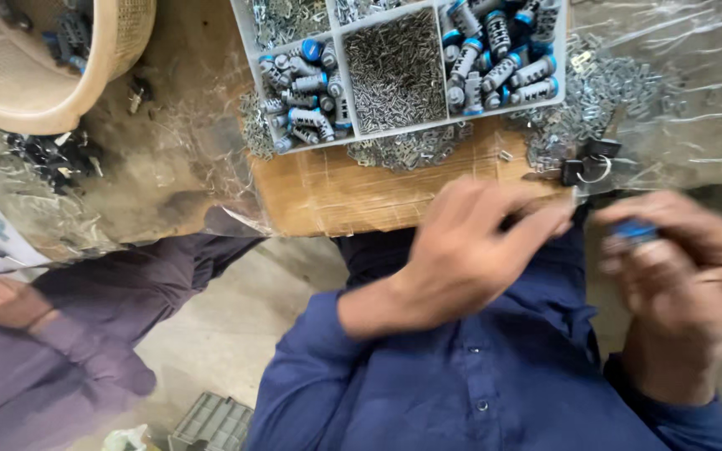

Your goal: The person assembles small cylindrical key components by inserting metal pins into a blue-and-white housing. They repeatedly pick pins from a tray, insert them into the cylinder, and place the assembled units into a basket.

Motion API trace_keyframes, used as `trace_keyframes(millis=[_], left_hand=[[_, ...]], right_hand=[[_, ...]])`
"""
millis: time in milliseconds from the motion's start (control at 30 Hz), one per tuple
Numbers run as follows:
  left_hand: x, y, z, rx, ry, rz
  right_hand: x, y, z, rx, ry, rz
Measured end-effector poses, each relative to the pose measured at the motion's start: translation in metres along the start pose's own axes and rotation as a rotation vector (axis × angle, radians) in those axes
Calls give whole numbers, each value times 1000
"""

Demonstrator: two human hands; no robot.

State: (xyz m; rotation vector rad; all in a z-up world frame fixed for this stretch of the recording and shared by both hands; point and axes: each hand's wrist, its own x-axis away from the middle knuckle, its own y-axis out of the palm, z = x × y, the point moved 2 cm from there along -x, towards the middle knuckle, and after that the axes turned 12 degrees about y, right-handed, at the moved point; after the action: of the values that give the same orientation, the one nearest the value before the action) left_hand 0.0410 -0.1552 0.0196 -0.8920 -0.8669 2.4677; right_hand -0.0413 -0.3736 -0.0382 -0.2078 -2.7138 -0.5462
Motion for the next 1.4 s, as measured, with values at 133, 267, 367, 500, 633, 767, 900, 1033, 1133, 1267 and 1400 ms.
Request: trace_keyframes(millis=[133, 267, 367, 500, 633, 767, 900, 1033, 1133, 1267, 1400], left_hand=[[-26, 30, -13, -286, 81, -75], [-14, 43, -24, -216, 52, -99], [-18, 45, -22, -205, -17, -43], [-38, 18, -27, -99, 29, -152], [-20, -45, -53, 1026, -304, 186], [21, -86, -69, 1266, -432, 559], [34, -105, -71, 586, -252, 283], [33, -113, -70, 352, -162, 377], [28, -110, -68, 288, -112, 388], [20, -102, -64, 200, 31, 213], [12, -96, -59, 50, 166, -14]], right_hand=[[3, -52, 8, -257, -27, 140], [-2, -74, 36, -307, -31, 183], [-16, -80, 43, -419, -17, 182], [-48, -79, 35, -529, 37, 122], [-57, -22, 8, -84, 23, 116], [-50, 82, 2, 237, 121, -86], [-64, 152, 4, 131, 322, -231], [-66, 161, 6, -58, 352, -304], [-64, 149, 4, -97, 346, -261], [-62, 139, -9, -44, 313, -253], [-50, 128, -42, 288, 346, -78]])
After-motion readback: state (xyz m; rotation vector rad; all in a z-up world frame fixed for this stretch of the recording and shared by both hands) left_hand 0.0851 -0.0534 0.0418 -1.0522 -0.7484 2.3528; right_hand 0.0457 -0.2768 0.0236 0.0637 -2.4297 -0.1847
